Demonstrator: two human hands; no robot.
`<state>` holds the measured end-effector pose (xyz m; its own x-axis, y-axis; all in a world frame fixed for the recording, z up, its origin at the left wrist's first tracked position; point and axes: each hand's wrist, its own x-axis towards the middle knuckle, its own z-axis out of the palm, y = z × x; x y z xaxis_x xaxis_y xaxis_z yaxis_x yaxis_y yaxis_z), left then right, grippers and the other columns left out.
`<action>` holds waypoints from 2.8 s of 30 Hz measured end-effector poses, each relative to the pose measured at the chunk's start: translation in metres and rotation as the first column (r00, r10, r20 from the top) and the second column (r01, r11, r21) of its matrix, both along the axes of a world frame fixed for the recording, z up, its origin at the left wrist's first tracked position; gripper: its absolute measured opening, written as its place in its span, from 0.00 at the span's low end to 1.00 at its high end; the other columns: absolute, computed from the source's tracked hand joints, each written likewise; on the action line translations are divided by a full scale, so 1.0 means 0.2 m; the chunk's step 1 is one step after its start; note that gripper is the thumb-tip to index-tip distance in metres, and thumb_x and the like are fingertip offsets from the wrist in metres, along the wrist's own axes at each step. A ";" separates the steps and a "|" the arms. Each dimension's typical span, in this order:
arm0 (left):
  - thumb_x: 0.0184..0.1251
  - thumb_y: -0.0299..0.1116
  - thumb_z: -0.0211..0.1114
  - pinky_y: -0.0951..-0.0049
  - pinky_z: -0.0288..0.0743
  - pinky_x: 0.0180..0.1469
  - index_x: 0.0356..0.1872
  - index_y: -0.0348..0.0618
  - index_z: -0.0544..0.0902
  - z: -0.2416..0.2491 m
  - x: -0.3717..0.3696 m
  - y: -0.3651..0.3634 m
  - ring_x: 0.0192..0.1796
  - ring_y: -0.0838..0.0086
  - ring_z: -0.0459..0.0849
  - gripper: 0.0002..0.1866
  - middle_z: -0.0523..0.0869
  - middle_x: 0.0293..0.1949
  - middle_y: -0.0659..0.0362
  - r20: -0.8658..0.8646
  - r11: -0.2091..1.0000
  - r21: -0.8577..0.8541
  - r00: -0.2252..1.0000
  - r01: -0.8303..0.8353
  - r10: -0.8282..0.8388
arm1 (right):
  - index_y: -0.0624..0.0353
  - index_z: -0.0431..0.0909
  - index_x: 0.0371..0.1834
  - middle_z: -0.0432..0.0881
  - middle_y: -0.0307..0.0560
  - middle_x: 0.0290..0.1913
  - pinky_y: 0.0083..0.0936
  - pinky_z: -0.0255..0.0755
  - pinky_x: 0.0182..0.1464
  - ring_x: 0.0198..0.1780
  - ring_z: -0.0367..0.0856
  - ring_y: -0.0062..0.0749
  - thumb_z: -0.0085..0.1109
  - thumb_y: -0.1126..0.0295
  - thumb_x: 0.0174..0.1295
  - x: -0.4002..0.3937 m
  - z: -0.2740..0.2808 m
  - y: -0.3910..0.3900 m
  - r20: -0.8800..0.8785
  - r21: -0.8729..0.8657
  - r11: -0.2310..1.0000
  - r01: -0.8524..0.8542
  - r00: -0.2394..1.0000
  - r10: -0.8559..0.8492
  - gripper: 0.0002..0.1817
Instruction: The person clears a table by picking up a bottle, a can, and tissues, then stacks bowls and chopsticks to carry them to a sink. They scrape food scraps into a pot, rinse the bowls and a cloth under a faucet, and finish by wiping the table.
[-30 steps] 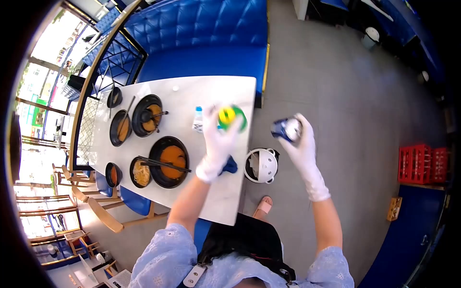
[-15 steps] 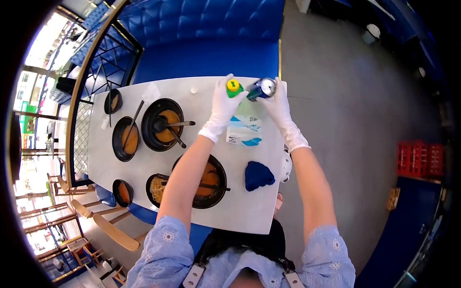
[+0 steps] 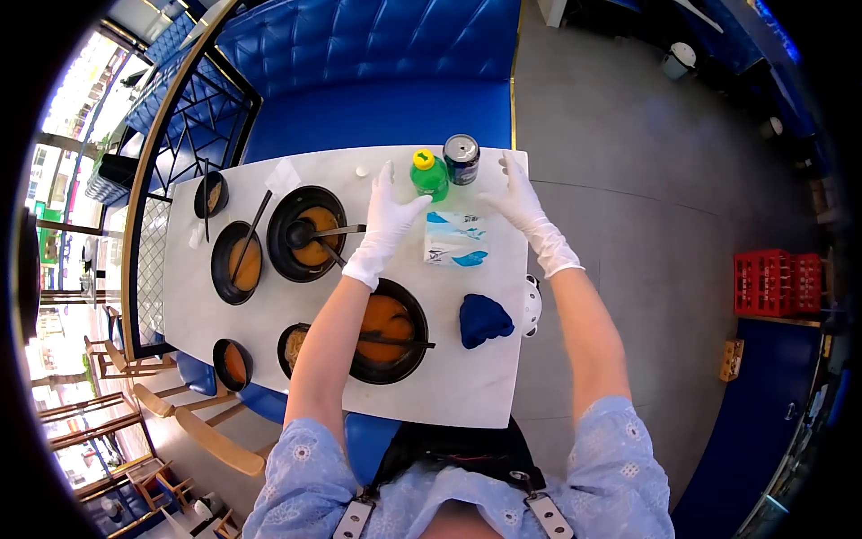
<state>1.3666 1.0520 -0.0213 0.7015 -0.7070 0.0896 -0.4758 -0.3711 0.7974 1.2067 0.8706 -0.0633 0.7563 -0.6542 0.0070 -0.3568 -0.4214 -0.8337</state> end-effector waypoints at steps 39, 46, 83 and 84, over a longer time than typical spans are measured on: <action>0.55 0.37 0.64 0.59 0.75 0.38 0.33 0.44 0.82 0.20 1.67 2.90 0.37 0.54 0.83 0.09 0.84 0.31 0.50 0.461 0.518 0.449 0.686 -0.728 0.563 | 0.66 0.73 0.56 0.81 0.49 0.48 0.24 0.69 0.57 0.52 0.78 0.30 0.48 0.74 0.68 0.17 0.85 0.93 0.128 -0.144 0.963 0.228 0.969 -0.210 0.15; 0.57 0.36 0.61 0.57 0.75 0.40 0.39 0.42 0.81 0.02 2.13 3.12 0.40 0.52 0.83 0.12 0.85 0.34 0.46 0.431 0.483 0.484 0.679 -0.730 0.594 | 0.64 0.74 0.53 0.81 0.49 0.45 0.25 0.70 0.53 0.48 0.80 0.34 0.54 0.77 0.61 1.30 0.92 1.48 -0.050 -0.410 0.840 -0.356 0.928 0.369 0.16; 0.59 0.28 0.61 0.65 0.75 0.49 0.47 0.42 0.81 0.14 2.00 1.33 0.47 0.57 0.81 0.13 0.83 0.42 0.50 0.043 0.965 0.078 0.966 0.249 -0.253 | 0.60 0.73 0.43 0.79 0.53 0.31 0.36 0.72 0.32 0.33 0.80 0.48 0.51 0.66 0.66 1.85 0.83 1.19 -0.067 -0.690 0.707 -0.159 0.986 0.156 0.09; 0.59 0.29 0.61 0.63 0.74 0.51 0.48 0.41 0.80 0.10 1.99 1.17 0.50 0.55 0.81 0.15 0.83 0.44 0.48 0.047 0.952 0.113 0.956 0.283 -0.290 | 0.60 0.73 0.43 0.78 0.54 0.29 0.35 0.70 0.31 0.32 0.79 0.49 0.50 0.67 0.66 1.76 0.86 1.20 -0.051 -0.651 0.748 -0.130 0.990 0.128 0.09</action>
